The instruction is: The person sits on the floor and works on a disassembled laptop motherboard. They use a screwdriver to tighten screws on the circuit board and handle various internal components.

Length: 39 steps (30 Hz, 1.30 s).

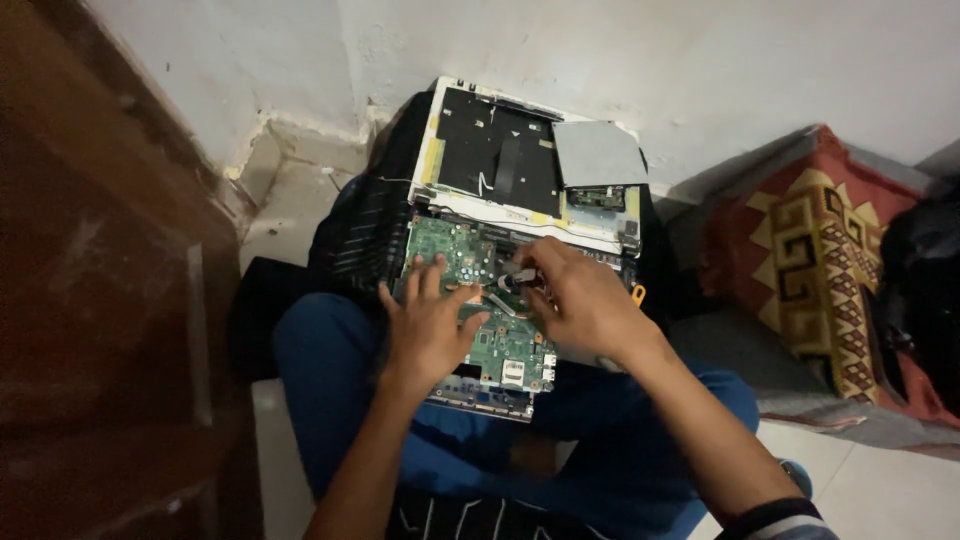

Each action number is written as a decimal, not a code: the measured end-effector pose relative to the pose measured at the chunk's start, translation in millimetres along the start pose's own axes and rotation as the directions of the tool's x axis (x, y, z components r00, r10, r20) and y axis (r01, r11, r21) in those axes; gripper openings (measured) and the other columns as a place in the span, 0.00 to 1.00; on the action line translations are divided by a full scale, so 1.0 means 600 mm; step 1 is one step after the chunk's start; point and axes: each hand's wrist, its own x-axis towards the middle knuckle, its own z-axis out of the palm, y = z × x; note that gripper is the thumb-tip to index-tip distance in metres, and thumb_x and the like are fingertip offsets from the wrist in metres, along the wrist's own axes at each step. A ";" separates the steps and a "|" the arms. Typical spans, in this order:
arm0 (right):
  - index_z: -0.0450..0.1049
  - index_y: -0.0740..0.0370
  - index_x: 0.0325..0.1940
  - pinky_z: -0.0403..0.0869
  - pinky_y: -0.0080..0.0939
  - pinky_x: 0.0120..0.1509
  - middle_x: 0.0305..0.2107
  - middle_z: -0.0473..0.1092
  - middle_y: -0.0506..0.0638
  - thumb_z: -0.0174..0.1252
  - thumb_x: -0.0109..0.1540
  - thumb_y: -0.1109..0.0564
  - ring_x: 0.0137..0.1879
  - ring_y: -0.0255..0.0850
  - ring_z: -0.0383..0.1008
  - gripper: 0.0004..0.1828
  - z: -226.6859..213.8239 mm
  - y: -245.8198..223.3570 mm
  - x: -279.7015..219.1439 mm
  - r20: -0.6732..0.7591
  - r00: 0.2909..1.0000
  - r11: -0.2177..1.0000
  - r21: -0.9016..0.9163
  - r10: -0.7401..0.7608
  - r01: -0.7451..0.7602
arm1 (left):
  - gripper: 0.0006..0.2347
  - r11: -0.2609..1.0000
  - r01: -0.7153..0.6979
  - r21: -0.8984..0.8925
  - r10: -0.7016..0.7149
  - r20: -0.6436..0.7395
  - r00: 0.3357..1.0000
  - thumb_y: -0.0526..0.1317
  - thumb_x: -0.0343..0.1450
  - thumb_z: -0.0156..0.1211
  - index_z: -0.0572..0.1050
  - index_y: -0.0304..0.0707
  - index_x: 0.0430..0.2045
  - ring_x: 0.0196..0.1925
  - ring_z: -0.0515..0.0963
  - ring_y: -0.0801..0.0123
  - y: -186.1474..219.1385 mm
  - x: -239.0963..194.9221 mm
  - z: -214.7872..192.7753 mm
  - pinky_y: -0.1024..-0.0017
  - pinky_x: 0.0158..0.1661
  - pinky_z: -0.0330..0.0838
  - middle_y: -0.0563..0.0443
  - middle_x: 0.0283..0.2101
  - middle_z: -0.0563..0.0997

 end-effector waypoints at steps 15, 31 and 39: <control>0.74 0.60 0.50 0.77 0.62 0.37 0.31 0.79 0.59 0.58 0.63 0.43 0.35 0.64 0.80 0.20 -0.008 0.022 0.016 -0.013 1.000 0.996 -0.084 -0.028 0.027 | 0.17 1.000 0.014 0.018 -0.014 -0.006 1.000 0.55 0.74 0.56 0.81 0.48 0.49 0.71 0.60 0.30 0.008 0.004 -0.005 0.11 0.54 0.44 0.30 0.63 0.68; 0.72 0.57 0.51 0.75 0.52 0.33 0.31 0.79 0.62 0.70 0.58 0.58 0.31 0.61 0.81 0.20 0.053 0.081 0.001 -0.215 0.963 0.849 0.528 0.165 -0.028 | 0.12 0.990 0.136 -0.037 -0.136 -0.003 0.991 0.47 0.74 0.59 0.83 0.48 0.47 0.70 0.61 0.32 0.045 0.011 -0.021 0.13 0.57 0.42 0.33 0.61 0.70; 0.71 0.66 0.51 0.78 0.49 0.34 0.35 0.76 0.64 0.68 0.59 0.66 0.31 0.55 0.80 0.19 0.103 0.118 0.004 -0.328 0.903 0.724 0.689 0.276 0.030 | 0.12 0.987 0.154 -0.044 -0.154 0.008 0.988 0.47 0.74 0.61 0.84 0.45 0.45 0.70 0.61 0.30 0.052 0.017 -0.035 0.12 0.58 0.41 0.31 0.61 0.71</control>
